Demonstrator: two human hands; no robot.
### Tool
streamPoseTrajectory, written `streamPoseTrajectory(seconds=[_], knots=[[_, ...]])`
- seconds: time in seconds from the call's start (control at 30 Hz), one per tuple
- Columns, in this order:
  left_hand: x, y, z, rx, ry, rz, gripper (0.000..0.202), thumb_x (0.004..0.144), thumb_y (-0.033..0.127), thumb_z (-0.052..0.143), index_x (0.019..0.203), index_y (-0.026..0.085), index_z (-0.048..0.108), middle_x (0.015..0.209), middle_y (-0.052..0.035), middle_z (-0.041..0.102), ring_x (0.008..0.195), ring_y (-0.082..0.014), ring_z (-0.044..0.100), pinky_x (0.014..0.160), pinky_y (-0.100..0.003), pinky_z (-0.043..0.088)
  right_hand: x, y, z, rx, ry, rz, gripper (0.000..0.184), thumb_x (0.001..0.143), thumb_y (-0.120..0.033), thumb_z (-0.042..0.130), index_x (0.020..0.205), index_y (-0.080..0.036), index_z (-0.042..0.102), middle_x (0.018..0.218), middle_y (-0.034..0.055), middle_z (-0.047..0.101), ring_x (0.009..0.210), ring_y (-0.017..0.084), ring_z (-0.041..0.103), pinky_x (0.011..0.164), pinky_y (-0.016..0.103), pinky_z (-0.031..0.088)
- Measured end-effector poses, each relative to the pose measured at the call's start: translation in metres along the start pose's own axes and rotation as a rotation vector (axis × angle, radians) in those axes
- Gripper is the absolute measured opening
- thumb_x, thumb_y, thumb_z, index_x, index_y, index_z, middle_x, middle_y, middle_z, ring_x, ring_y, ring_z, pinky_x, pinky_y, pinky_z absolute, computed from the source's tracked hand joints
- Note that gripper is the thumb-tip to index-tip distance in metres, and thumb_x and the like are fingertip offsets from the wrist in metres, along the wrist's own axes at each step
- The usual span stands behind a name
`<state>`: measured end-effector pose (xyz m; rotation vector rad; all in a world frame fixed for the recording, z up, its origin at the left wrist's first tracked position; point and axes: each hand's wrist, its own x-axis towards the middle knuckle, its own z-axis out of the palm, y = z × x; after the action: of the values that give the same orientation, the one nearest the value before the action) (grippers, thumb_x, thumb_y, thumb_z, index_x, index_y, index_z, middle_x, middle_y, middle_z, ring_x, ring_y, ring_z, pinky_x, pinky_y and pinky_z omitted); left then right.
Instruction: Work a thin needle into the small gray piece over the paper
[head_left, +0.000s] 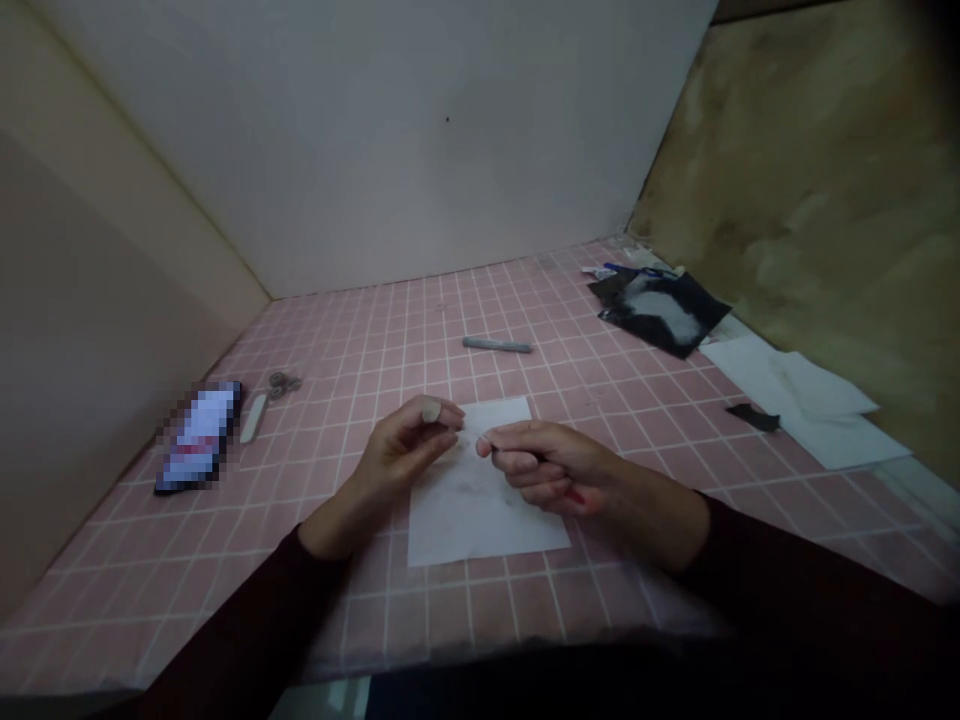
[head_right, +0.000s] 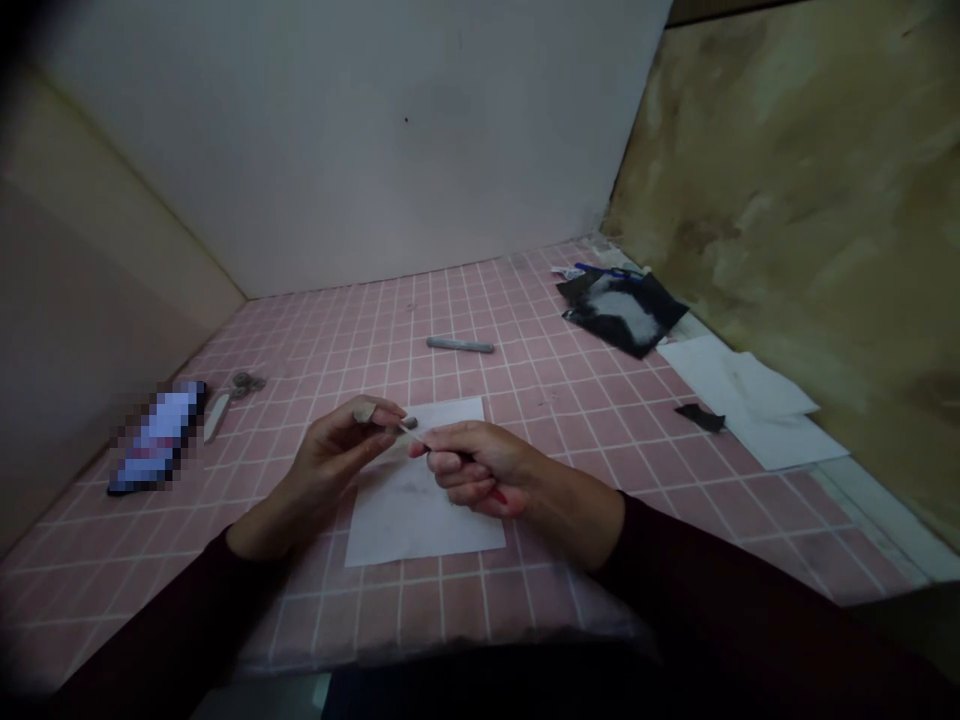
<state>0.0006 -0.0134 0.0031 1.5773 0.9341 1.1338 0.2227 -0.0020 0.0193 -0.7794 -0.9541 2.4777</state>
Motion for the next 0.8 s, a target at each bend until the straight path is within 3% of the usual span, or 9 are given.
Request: streamPoseTrajectory(seconds=[0.07,0.13,0.27,0.37,0.47,0.57,0.67,0.73,0.8], knots=[[-0.001,0.000,0.001,-0.034,0.003,-0.020,0.011,0.086,0.020,0.070,0.098,0.020,0.070,0.104,-0.0060,0.065,0.098,-0.0167,0.062,0.087,-0.028,0.050,0.000,0.001,0.000,0.021,-0.015,0.007,0.017,0.094,-0.022,0.042,0.089,-0.015,0.057,0.055,-0.0108,0.034,0.038,0.004,0.007,0.032,0.016,0.009],[-0.002,-0.001,0.002,-0.094,0.015,-0.090,0.015,0.085,0.021,0.072,0.099,0.019,0.069,0.100,-0.0052,0.067,0.093,-0.0159,0.063,0.083,-0.027,0.051,0.001,0.005,0.000,-0.148,-0.002,-0.027,0.019,0.095,-0.027,0.044,0.091,-0.015,0.058,0.053,-0.0104,0.037,0.037,0.004,0.011,0.033,0.017,0.012],[-0.001,-0.002,0.003,-0.193,0.065,-0.234,0.017,0.081,0.023,0.076,0.096,0.017,0.070,0.092,-0.0038,0.069,0.077,-0.0120,0.063,0.073,-0.023,0.051,0.003,0.015,0.001,-0.964,0.203,-0.333,0.023,0.096,-0.023,0.042,0.092,-0.014,0.063,0.059,-0.0017,0.053,0.048,0.009,0.043,0.048,0.021,0.034],[0.002,-0.003,0.003,-0.246,0.078,-0.267,0.016,0.081,0.025,0.076,0.093,0.015,0.071,0.078,-0.0015,0.068,0.065,-0.0095,0.060,0.066,-0.022,0.049,0.003,0.024,0.000,-1.565,0.379,-0.555,0.027,0.090,-0.008,0.038,0.100,-0.010,0.064,0.081,0.0103,0.065,0.068,0.016,0.055,0.060,0.028,0.039],[0.004,-0.004,0.003,-0.256,0.080,-0.279,0.016,0.082,0.026,0.075,0.091,0.014,0.071,0.069,0.0005,0.064,0.061,-0.0085,0.057,0.063,-0.020,0.047,0.004,0.030,0.001,-1.738,0.426,-0.574,0.033,0.086,-0.004,0.035,0.103,-0.008,0.063,0.086,0.0143,0.067,0.069,0.019,0.056,0.059,0.030,0.038],[0.002,-0.006,0.002,-0.210,0.071,-0.271,0.017,0.081,0.025,0.076,0.093,0.016,0.070,0.080,-0.0011,0.067,0.069,-0.0094,0.061,0.067,-0.021,0.049,0.005,0.028,0.001,-1.448,0.369,-0.544,0.024,0.090,-0.011,0.039,0.095,-0.010,0.063,0.073,0.0073,0.061,0.061,0.015,0.052,0.057,0.027,0.039],[0.000,-0.006,0.000,-0.098,0.027,-0.145,0.016,0.084,0.023,0.074,0.098,0.018,0.069,0.095,-0.0042,0.068,0.086,-0.0132,0.064,0.078,-0.024,0.051,0.003,0.014,0.001,-0.762,0.170,-0.252,0.024,0.097,-0.025,0.040,0.090,-0.015,0.060,0.054,-0.0057,0.043,0.041,0.007,0.031,0.041,0.019,0.027],[-0.001,-0.005,-0.002,-0.012,0.002,-0.017,0.012,0.086,0.022,0.070,0.098,0.018,0.070,0.103,-0.0060,0.066,0.096,-0.0159,0.064,0.086,-0.028,0.051,0.002,0.005,-0.001,-0.309,0.059,-0.067,0.022,0.097,-0.024,0.038,0.091,-0.015,0.058,0.053,-0.0100,0.034,0.037,0.005,0.014,0.034,0.016,0.016],[0.000,-0.004,-0.003,0.038,-0.010,0.071,0.009,0.088,0.020,0.068,0.097,0.019,0.070,0.108,-0.0068,0.065,0.102,-0.0174,0.063,0.091,-0.031,0.050,0.001,-0.001,-0.002,-0.035,0.005,0.028,0.021,0.096,-0.020,0.037,0.090,-0.014,0.057,0.053,-0.0110,0.033,0.038,0.004,0.007,0.033,0.015,0.011]])
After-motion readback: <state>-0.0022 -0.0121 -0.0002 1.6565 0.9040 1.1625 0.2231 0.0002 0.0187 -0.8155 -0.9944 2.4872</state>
